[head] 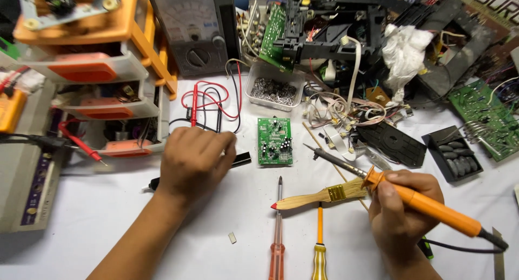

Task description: Soldering electronic components onto a printed circuit board using a soldering iron and solder wire.

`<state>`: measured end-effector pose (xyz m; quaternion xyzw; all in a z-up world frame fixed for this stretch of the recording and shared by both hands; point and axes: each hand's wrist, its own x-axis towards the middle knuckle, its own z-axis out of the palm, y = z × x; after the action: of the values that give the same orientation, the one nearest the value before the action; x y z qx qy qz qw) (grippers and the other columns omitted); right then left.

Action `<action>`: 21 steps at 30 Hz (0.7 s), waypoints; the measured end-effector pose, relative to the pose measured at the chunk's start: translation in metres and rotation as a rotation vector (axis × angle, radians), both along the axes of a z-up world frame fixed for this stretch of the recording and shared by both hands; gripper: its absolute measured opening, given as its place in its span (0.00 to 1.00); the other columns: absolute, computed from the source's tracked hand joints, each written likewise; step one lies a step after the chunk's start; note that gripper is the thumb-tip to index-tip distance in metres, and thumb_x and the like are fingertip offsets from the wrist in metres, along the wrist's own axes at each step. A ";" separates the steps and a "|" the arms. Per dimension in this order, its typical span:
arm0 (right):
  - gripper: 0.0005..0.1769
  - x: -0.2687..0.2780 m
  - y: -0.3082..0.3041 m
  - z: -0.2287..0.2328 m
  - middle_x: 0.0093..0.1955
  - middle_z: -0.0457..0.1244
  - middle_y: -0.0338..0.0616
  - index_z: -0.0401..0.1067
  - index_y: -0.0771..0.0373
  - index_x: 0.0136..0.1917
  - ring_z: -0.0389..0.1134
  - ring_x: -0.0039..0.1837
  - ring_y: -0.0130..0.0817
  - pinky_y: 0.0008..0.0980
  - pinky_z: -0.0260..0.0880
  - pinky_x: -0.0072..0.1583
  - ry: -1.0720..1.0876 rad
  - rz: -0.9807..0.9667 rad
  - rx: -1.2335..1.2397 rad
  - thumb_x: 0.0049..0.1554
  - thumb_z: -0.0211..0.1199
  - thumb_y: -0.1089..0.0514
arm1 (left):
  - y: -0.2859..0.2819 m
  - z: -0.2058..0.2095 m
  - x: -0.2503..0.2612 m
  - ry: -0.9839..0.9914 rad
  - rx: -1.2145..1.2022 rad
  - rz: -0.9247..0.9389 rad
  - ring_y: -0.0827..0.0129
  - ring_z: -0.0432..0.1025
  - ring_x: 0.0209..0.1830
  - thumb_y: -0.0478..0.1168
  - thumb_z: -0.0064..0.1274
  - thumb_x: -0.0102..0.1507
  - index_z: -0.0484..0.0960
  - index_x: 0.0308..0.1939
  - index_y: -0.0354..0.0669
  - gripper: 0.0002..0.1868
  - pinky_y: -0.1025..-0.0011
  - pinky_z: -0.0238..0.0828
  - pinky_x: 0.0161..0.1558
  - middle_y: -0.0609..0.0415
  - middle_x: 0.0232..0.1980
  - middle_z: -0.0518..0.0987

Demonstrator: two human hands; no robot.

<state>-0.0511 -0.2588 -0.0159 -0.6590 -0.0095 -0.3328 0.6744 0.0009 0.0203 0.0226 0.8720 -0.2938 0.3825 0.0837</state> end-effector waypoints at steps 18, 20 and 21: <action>0.10 0.011 -0.014 0.043 0.24 0.46 0.39 0.55 0.59 0.43 0.49 0.25 0.27 0.24 0.52 0.32 -0.198 -0.213 0.125 0.52 0.53 0.56 | -0.041 0.035 -0.005 0.290 -0.210 -0.218 0.59 0.69 0.35 0.38 0.52 0.54 0.78 0.36 0.40 0.08 0.62 0.61 0.39 0.49 0.36 0.75; 0.10 0.011 -0.016 0.046 0.25 0.45 0.39 0.54 0.58 0.42 0.47 0.26 0.27 0.24 0.50 0.31 -0.235 -0.204 0.126 0.52 0.53 0.55 | -0.062 0.021 0.006 0.352 -0.085 -0.299 0.59 0.65 0.28 0.35 0.49 0.55 0.78 0.32 0.43 0.03 0.62 0.56 0.29 0.54 0.30 0.75; 0.10 0.012 -0.018 0.044 0.25 0.45 0.39 0.54 0.58 0.42 0.47 0.26 0.27 0.24 0.50 0.31 -0.239 -0.204 0.126 0.52 0.53 0.55 | -0.073 0.015 0.013 0.347 -0.084 -0.300 0.59 0.65 0.28 0.35 0.49 0.55 0.78 0.32 0.43 0.03 0.62 0.56 0.29 0.54 0.30 0.75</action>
<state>-0.0396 -0.2763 0.0283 -0.5687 -0.0019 -0.4758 0.6710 0.0144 -0.0528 0.0374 0.8671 -0.3850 0.2219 0.2252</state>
